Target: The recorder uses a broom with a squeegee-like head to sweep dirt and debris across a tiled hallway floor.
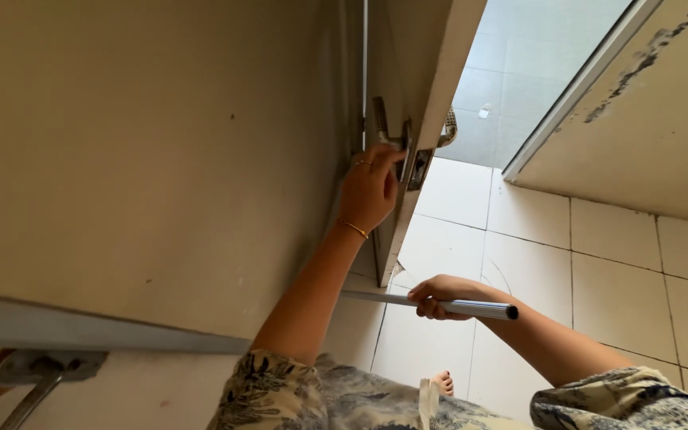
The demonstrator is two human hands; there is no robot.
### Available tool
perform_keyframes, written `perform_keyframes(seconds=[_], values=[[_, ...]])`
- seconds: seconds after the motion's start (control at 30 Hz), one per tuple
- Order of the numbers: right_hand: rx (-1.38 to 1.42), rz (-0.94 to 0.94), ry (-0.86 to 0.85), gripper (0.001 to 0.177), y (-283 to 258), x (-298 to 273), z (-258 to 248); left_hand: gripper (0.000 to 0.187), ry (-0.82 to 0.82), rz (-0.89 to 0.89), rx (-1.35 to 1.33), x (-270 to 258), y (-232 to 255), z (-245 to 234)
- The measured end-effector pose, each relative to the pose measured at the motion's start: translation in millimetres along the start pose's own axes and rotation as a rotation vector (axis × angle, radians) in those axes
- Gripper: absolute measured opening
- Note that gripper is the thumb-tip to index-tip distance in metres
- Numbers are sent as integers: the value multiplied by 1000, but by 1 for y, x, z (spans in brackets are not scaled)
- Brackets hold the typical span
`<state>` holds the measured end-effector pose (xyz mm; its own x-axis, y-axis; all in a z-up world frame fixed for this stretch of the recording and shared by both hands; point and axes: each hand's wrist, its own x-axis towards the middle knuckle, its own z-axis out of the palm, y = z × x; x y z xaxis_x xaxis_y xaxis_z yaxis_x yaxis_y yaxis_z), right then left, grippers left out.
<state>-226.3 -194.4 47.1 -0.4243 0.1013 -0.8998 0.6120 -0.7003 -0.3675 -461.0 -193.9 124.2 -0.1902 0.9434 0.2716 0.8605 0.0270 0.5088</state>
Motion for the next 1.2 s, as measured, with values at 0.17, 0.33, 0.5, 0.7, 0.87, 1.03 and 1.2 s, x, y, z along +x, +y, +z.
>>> perform_keyframes(seconds=[0.17, 0.33, 0.5, 0.7, 0.87, 1.03, 1.2], values=[[-26, -60, 22, 14, -6, 6, -15, 68, 311, 258, 141, 33, 13, 2], [-40, -133, 97, 13, 3, 10, -45, 62, 55, 237, 333, 54, 22, 34], [105, -169, 74, 17, 7, 20, -60, 70, 1, 236, 363, 54, 17, 45], [236, -128, 206, 17, -6, 34, -39, 77, -133, 120, 291, -17, -65, 23], [362, -203, 63, 15, -11, 91, -39, 69, -265, -125, 440, -61, -142, -30], [507, -194, 64, 14, -31, 142, -34, 65, -351, -257, 499, -69, -157, -48], [-134, -405, 109, 22, -119, 206, -34, 62, -356, -350, 373, -59, -164, -15]])
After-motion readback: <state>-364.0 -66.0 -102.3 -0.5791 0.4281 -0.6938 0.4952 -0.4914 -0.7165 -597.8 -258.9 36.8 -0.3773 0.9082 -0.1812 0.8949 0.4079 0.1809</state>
